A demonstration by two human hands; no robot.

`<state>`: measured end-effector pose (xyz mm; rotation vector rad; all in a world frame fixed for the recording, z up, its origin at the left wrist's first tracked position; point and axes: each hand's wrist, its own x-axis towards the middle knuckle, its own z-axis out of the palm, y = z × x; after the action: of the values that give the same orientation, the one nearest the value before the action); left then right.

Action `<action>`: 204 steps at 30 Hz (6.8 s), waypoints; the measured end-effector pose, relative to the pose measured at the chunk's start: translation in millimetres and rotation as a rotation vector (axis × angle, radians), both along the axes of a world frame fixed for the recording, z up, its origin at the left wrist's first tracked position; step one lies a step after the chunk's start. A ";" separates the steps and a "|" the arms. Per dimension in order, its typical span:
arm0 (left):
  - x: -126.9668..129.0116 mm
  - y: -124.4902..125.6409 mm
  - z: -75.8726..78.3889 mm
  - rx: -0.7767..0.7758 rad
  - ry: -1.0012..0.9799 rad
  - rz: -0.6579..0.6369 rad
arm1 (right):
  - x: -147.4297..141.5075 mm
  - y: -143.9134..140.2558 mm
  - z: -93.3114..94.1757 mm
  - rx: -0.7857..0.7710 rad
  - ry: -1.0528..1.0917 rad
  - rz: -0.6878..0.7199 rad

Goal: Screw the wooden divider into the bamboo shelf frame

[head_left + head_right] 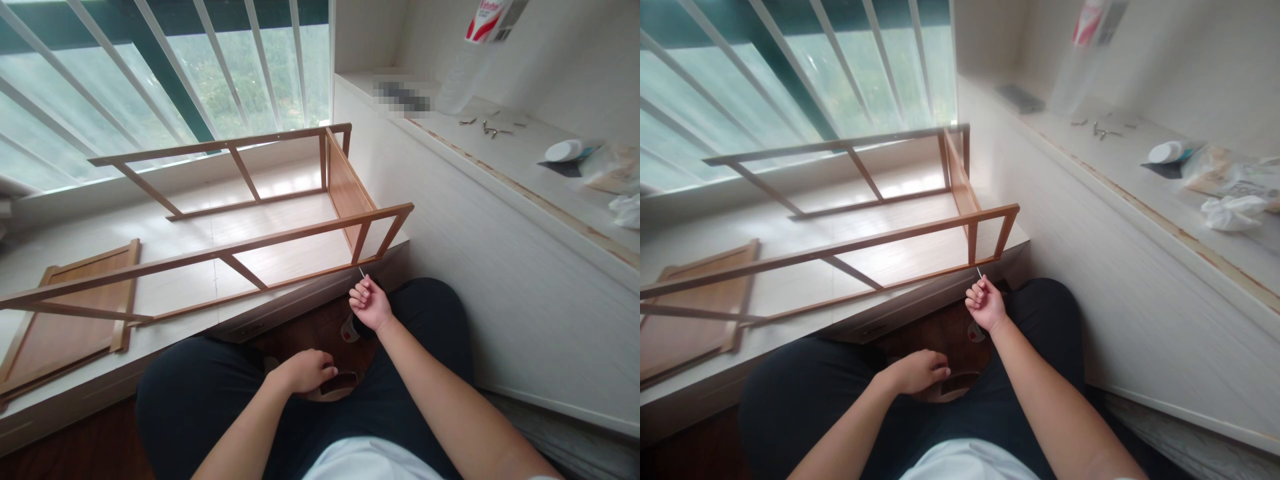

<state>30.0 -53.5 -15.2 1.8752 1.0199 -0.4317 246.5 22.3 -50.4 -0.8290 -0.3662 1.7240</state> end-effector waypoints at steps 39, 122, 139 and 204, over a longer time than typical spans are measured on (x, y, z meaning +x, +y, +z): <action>-1.1 -1.2 -5.2 0.035 0.027 -0.025 | -0.5 -2.9 -15.9 0.256 -1.412 -0.219; -3.8 -2.1 -9.3 0.074 0.098 -0.028 | -2.3 -4.2 -11.4 0.215 -1.540 -0.222; -2.7 -2.2 -7.6 0.077 0.097 -0.025 | -2.3 -2.8 -14.1 0.209 -1.613 -0.195; -3.0 -2.6 -8.5 0.094 0.114 -0.052 | -14.2 -3.5 -7.2 -0.003 -0.207 -0.148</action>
<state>27.0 -56.1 -23.7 1.9833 1.0846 -0.5341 232.2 18.8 -57.6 -1.0154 -0.4300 1.5068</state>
